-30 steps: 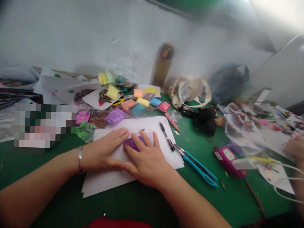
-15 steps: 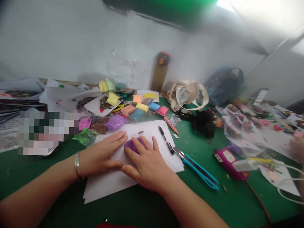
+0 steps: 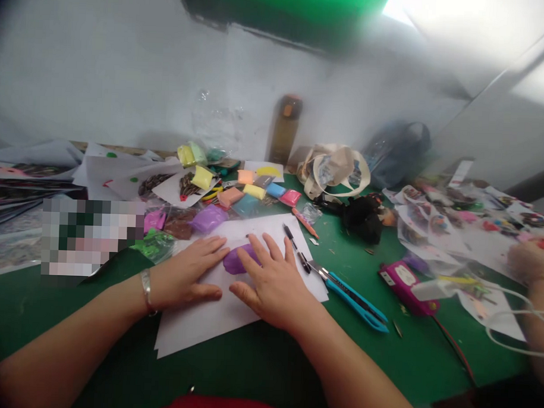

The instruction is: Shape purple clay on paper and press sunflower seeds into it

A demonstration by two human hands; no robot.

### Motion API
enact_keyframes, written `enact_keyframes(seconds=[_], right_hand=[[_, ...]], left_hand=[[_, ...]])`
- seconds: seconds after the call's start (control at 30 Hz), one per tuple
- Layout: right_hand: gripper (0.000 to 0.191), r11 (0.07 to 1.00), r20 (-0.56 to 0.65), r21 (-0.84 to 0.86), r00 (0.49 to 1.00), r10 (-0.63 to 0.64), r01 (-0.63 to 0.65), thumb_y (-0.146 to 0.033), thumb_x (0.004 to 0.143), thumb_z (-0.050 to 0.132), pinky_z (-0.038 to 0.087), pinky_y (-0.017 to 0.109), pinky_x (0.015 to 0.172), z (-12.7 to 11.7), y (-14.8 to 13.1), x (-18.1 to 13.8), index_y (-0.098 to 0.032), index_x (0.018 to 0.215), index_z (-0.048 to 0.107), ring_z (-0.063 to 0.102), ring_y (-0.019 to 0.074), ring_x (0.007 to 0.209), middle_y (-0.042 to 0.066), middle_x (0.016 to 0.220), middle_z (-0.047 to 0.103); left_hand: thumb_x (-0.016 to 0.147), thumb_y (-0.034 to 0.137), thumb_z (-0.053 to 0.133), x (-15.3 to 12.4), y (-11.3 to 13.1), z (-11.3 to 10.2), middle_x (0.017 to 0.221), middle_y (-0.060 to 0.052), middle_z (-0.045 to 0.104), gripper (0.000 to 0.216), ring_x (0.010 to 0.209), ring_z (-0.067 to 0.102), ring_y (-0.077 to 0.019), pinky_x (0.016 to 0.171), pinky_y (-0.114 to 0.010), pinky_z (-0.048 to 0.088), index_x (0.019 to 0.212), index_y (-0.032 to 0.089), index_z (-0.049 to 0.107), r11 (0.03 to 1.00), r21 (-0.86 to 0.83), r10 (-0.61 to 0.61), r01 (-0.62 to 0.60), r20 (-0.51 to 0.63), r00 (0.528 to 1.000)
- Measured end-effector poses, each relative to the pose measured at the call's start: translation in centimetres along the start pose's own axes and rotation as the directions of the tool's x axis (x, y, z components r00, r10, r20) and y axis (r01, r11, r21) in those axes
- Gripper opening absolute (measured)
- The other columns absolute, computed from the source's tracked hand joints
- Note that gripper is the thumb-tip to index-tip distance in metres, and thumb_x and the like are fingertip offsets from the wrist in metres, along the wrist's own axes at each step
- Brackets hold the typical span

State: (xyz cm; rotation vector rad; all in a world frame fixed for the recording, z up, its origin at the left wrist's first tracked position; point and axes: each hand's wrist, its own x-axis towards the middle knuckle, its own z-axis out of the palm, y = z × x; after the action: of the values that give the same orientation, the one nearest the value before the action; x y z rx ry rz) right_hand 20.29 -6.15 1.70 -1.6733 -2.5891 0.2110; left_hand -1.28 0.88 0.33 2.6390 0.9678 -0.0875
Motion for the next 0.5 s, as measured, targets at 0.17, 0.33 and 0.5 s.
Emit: enact_keyframes(seconds=[0.17, 0.33, 0.5], right_hand=[[0.062, 0.999, 0.011, -0.014, 0.999, -0.048, 0.048, -0.063, 0.093, 0.025, 0.009, 0.068, 0.107, 0.3, -0.1, -0.3, -0.029, 0.143, 0.037, 0.017, 0.0373, 0.14, 0.009, 0.154, 0.025], [0.06, 0.998, -0.008, -0.026, 0.999, -0.05, 0.049, -0.061, 0.093, 0.028, 0.006, 0.068, 0.108, 0.9, -0.8, -0.5, -0.029, 0.143, 0.036, 0.02, 0.0372, 0.14, 0.009, 0.152, 0.031], [0.059, 1.0, -0.037, -0.016, 0.999, 0.001, -0.002, -0.06, 0.093, 0.03, 0.008, 0.068, 0.107, 1.6, -1.1, -1.0, -0.032, 0.144, 0.034, 0.019, 0.0373, 0.14, 0.009, 0.154, 0.026]], left_hand=[[0.078, 0.053, 0.063, 0.2, 0.2, -0.2, 0.152, -0.021, 0.026, 0.081, 0.14, 0.022, -0.0352, 0.113, -0.052, 0.019, 0.142, 0.012, 0.035, 0.999, 0.025, -0.028, 0.026, 0.056, 0.998], [0.079, 0.053, 0.061, 0.3, 0.1, -0.2, 0.152, -0.021, 0.027, 0.079, 0.14, 0.023, -0.035, 0.113, -0.05, 0.019, 0.142, 0.012, 0.036, 0.998, 0.062, -0.014, 0.011, 0.047, 0.999], [0.08, 0.054, 0.06, 0.2, 0.0, 0.0, 0.151, -0.021, 0.028, 0.08, 0.139, 0.024, -0.0352, 0.113, -0.049, 0.019, 0.143, 0.012, 0.035, 0.998, 0.068, 0.012, -0.013, 0.025, 1.0]])
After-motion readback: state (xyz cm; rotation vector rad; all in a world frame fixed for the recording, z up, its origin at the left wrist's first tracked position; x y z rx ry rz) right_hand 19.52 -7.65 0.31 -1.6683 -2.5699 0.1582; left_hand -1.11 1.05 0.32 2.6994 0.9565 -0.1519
